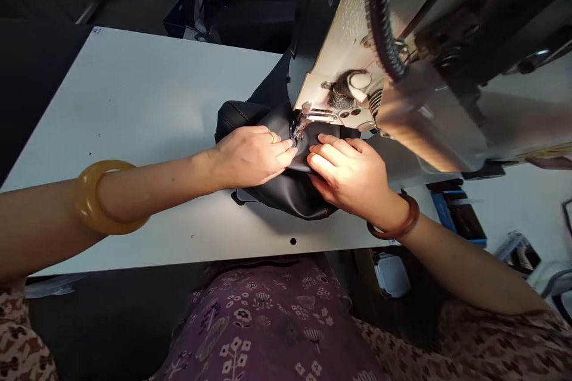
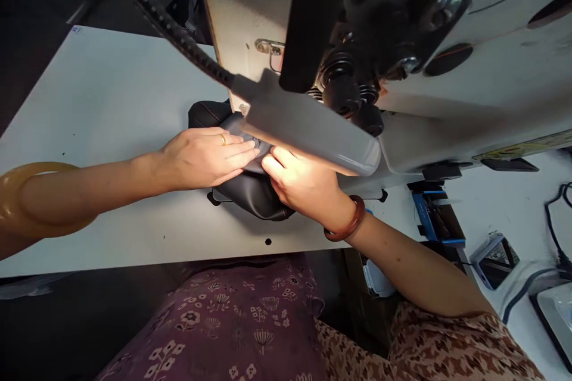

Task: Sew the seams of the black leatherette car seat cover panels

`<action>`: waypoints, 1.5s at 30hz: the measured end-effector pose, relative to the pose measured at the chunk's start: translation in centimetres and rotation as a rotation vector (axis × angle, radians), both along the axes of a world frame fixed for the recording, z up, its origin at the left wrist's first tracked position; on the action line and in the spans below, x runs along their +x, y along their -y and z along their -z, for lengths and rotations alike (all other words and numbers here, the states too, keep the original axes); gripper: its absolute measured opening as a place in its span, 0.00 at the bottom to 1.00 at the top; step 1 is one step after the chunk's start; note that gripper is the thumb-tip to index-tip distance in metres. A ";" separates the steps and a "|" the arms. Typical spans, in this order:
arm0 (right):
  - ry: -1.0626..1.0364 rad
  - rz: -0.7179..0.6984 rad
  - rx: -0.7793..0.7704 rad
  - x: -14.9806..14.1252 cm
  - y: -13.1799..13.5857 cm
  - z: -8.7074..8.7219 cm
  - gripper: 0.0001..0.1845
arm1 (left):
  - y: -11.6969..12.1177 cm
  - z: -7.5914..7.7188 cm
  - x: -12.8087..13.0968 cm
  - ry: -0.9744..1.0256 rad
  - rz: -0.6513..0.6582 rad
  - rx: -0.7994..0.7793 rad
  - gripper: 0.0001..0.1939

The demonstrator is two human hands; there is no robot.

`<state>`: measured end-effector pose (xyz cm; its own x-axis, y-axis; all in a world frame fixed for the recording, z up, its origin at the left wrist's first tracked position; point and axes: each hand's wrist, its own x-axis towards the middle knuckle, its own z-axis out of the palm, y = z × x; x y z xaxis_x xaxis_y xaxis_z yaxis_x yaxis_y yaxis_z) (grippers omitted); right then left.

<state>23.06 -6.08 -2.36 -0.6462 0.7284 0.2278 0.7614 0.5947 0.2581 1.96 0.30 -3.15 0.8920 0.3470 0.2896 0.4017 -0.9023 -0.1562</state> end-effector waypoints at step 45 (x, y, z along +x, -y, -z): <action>0.110 0.039 -0.071 -0.2 -1.4 -0.2 0.18 | -0.6 1.0 0.3 0.028 0.014 0.263 0.12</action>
